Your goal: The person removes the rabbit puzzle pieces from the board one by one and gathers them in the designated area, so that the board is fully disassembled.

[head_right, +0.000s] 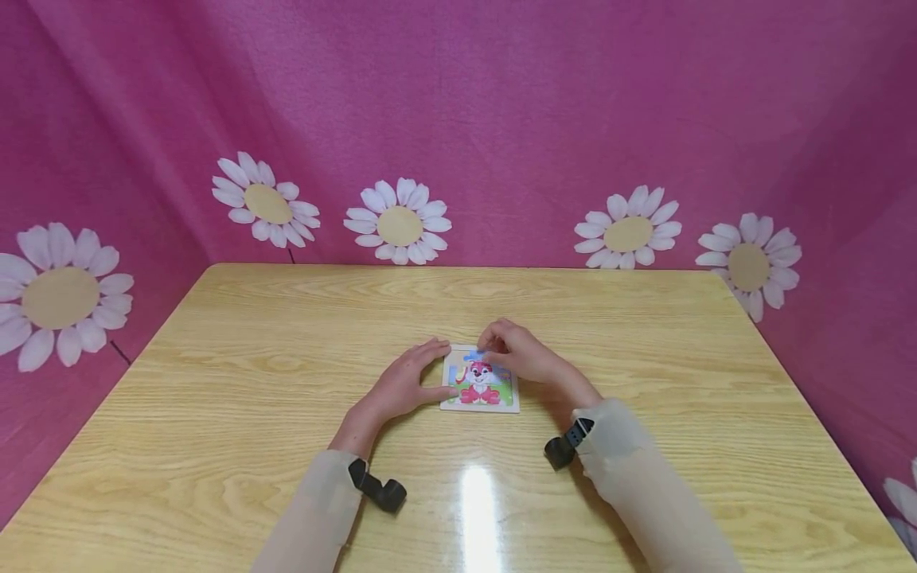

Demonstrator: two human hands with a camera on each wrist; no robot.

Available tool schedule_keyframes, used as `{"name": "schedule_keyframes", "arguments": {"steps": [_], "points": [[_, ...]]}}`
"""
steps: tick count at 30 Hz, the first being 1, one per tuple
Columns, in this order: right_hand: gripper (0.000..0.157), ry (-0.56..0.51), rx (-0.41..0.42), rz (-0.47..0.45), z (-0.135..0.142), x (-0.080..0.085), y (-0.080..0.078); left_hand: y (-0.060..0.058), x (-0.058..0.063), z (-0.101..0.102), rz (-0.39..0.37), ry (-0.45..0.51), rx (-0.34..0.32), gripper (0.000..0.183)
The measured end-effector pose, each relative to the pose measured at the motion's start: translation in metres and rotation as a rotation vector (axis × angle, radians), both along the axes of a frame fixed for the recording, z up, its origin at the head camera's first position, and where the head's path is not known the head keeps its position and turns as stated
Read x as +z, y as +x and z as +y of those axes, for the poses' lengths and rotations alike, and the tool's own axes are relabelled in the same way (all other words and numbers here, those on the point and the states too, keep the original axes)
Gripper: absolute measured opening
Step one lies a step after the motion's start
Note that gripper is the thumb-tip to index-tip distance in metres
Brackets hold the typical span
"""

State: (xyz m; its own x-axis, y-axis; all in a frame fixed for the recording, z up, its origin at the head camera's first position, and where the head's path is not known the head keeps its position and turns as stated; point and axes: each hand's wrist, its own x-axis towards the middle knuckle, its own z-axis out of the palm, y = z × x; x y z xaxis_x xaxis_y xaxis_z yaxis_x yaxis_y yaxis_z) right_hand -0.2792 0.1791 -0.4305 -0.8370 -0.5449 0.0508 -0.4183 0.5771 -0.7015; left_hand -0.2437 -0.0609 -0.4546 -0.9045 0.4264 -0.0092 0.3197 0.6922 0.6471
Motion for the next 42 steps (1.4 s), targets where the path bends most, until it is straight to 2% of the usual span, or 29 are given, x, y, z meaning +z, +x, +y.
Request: {"name": "schedule_keyframes", "arguments": {"steps": [7, 14, 25, 28, 35, 42], "points": [[0.011, 0.022, 0.053, 0.009, -0.012, 0.000, -0.003, 0.001, 0.001, -0.001, -0.001, 0.009, -0.001, 0.074], [0.010, 0.083, 0.095, 0.063, -0.016, 0.000, -0.007, 0.000, 0.000, 0.000, 0.008, -0.003, -0.005, 0.075], [0.009, 0.136, 0.107, 0.014, -0.022, 0.002, -0.010, 0.000, 0.000, 0.001, 0.000, 0.008, 0.003, 0.074], [0.007, 0.138, 0.111, 0.032, -0.022, 0.002, -0.010, 0.000, 0.000, 0.001, 0.000, 0.011, 0.003, 0.074], [0.006, 0.157, 0.115, 0.134, -0.022, 0.000, -0.009, 0.000, 0.000, 0.001, 0.003, 0.003, 0.003, 0.075], [0.006, 0.154, 0.110, 0.145, -0.022, 0.001, -0.009, 0.000, 0.000, 0.000, -0.005, 0.011, 0.007, 0.075]]}}
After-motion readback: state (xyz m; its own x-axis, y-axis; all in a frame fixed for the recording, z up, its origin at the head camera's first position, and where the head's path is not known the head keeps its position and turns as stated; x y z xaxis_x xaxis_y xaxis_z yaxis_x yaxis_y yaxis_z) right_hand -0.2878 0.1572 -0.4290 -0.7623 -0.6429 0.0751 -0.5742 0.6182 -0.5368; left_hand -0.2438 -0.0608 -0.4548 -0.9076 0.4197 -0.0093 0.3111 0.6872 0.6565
